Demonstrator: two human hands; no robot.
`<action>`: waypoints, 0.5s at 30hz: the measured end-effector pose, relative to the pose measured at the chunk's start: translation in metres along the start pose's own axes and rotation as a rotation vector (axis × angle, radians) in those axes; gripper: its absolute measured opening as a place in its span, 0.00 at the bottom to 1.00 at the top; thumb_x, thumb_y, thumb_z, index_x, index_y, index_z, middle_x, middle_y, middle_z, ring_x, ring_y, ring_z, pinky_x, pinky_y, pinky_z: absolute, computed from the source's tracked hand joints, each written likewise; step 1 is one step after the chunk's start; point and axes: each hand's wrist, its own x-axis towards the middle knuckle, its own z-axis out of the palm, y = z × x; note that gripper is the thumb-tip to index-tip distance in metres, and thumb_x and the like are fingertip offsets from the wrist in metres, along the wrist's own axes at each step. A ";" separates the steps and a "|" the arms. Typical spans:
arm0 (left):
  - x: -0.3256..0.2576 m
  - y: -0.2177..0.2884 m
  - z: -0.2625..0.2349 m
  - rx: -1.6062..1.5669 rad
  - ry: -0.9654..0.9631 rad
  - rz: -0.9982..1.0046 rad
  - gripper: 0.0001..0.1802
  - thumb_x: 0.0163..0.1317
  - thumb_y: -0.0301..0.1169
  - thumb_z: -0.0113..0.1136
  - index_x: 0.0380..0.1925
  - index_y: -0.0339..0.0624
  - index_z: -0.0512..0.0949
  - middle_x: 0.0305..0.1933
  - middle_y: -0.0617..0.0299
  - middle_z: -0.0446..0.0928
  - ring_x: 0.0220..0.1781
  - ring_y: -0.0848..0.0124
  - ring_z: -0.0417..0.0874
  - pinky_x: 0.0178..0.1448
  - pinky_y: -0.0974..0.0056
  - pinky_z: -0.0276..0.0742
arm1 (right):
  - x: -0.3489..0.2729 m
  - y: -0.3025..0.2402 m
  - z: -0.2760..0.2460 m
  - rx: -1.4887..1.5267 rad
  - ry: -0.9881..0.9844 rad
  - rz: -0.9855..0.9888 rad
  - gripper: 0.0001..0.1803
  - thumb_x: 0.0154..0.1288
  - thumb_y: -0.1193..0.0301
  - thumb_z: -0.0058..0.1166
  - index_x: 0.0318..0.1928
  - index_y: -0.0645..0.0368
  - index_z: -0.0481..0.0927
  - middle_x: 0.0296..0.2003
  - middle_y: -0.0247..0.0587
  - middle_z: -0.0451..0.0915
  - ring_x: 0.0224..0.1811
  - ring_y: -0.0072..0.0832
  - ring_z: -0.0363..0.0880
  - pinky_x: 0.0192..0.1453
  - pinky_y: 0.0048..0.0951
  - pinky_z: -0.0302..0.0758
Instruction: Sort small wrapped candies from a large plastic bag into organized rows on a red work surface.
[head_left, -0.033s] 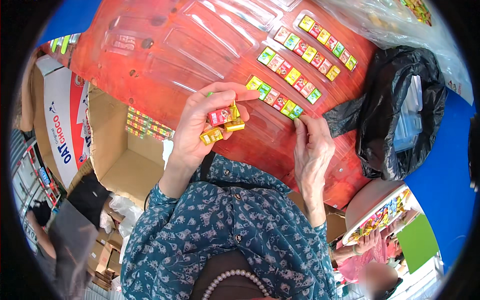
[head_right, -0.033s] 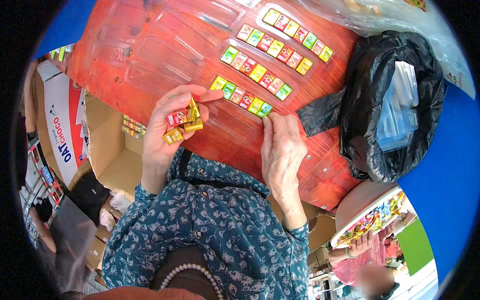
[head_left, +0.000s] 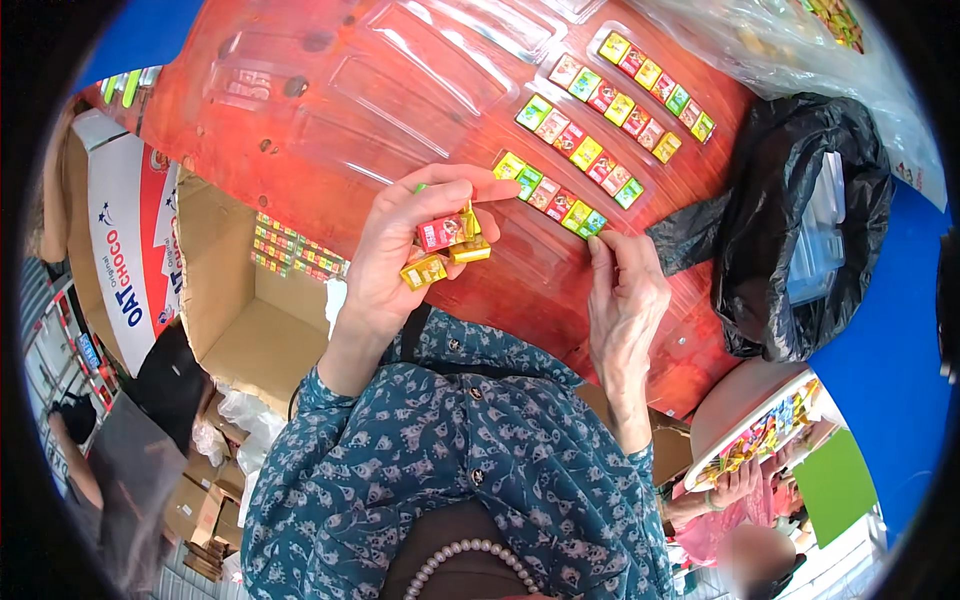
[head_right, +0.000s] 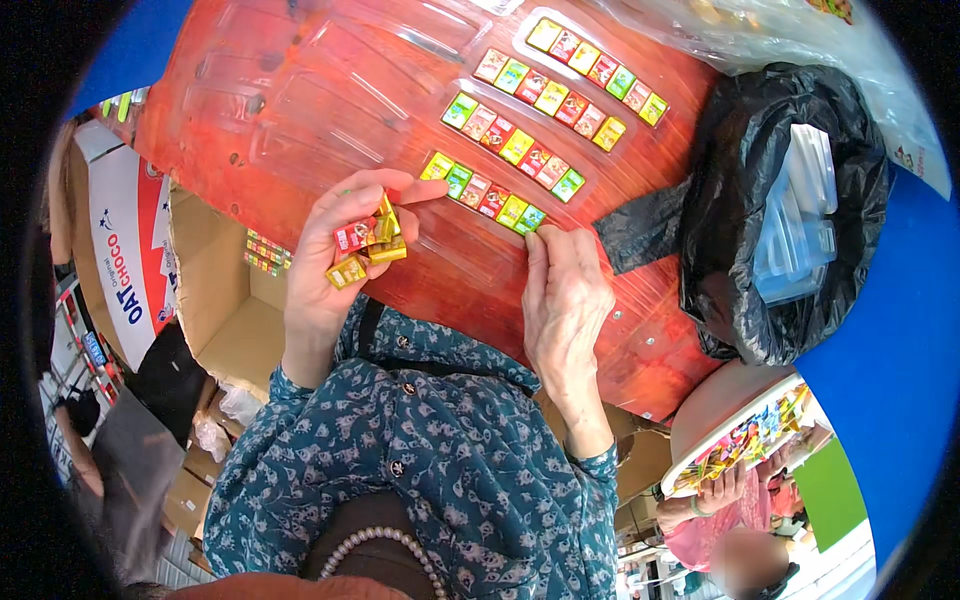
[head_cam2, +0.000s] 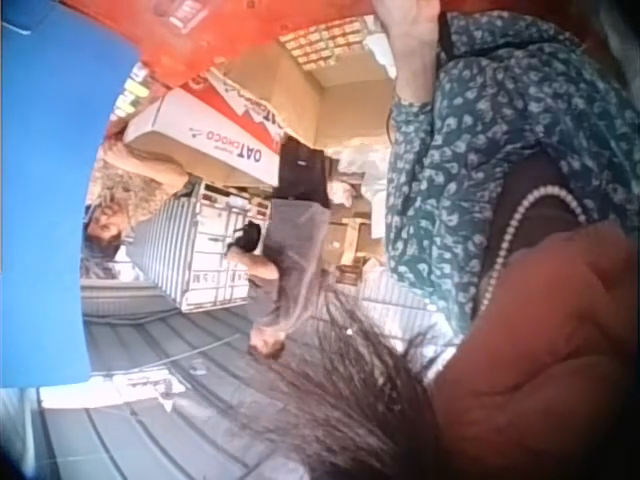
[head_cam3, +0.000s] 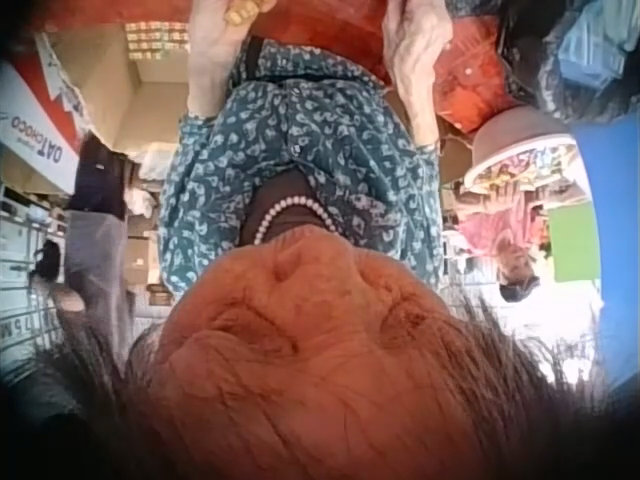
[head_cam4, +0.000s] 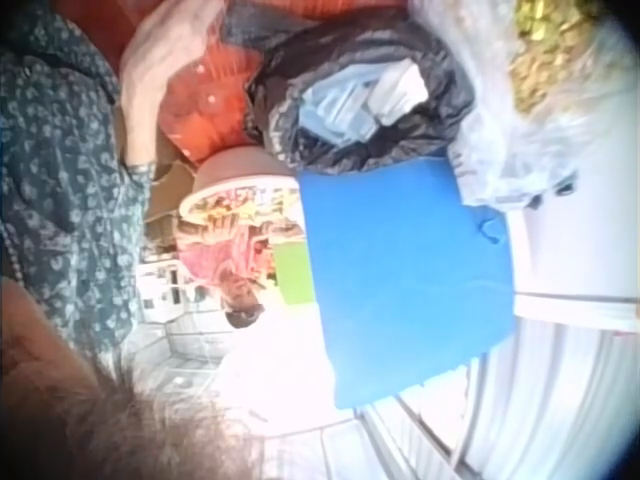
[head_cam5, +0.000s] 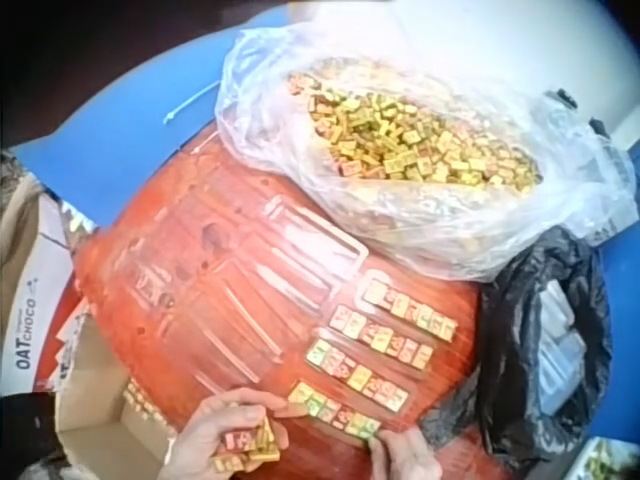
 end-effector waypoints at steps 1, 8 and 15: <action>0.000 0.001 0.000 -0.001 0.000 0.001 0.14 0.62 0.32 0.55 0.44 0.34 0.77 0.46 0.45 0.80 0.33 0.72 0.84 0.21 0.75 0.76 | 0.000 0.001 0.001 0.008 0.009 -0.009 0.03 0.60 0.78 0.56 0.36 0.63 0.77 0.28 0.48 0.73 0.27 0.46 0.76 0.29 0.37 0.72; -0.001 0.009 0.003 0.001 0.004 -0.025 0.15 0.62 0.33 0.55 0.45 0.35 0.77 0.47 0.46 0.80 0.34 0.72 0.85 0.21 0.76 0.76 | 0.006 0.000 0.003 0.043 0.022 0.010 0.04 0.59 0.77 0.58 0.34 0.63 0.77 0.27 0.48 0.74 0.29 0.46 0.77 0.31 0.36 0.73; -0.002 0.010 0.007 -0.043 -0.039 -0.037 0.15 0.63 0.34 0.54 0.44 0.36 0.77 0.48 0.46 0.80 0.35 0.72 0.85 0.20 0.76 0.76 | 0.008 -0.001 -0.002 0.048 0.015 0.025 0.05 0.58 0.77 0.59 0.33 0.64 0.77 0.27 0.48 0.75 0.30 0.45 0.77 0.33 0.35 0.74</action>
